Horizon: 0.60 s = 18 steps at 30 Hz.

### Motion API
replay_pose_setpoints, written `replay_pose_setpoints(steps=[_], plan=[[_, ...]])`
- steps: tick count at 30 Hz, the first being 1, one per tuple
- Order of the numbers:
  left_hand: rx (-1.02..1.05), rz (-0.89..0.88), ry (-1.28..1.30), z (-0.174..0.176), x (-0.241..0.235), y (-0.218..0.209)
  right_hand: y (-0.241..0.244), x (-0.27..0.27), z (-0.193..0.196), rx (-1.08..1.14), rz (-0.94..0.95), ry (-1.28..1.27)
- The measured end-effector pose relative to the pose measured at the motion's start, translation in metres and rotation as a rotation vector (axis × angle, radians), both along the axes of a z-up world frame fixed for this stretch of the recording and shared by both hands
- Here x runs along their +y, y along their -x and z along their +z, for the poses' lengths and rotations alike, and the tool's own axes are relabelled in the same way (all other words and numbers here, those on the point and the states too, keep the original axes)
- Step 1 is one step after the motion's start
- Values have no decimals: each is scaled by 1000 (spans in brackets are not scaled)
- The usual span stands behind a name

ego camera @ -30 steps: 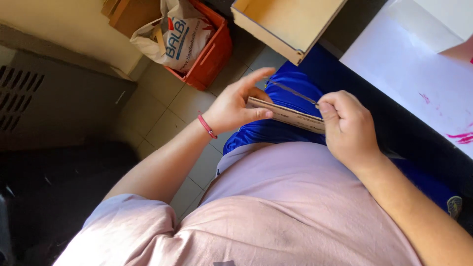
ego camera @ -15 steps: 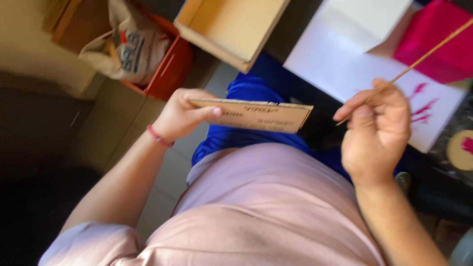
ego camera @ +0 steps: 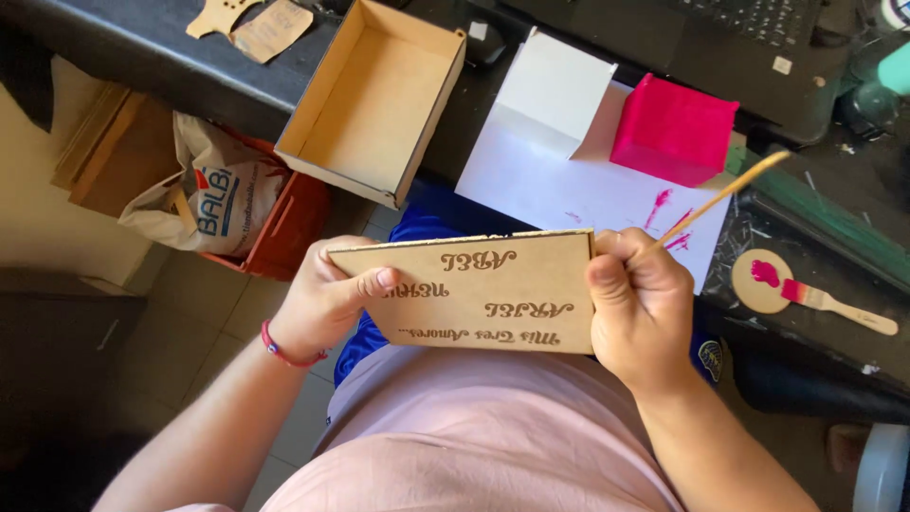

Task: Peeling the protective paper layer off a laser-engraved wooden plaque

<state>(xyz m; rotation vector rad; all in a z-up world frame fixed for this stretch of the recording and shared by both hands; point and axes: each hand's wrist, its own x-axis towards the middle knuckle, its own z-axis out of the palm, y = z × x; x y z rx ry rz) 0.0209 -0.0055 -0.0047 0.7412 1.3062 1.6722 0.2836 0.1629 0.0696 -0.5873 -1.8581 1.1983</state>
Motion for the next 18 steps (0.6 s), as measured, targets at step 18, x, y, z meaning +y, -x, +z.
replay_pose_setpoints(steps=[18], plan=[[-98, -8, -90, 45, 8, -19, 8, -8, 0, 130, 71, 226]])
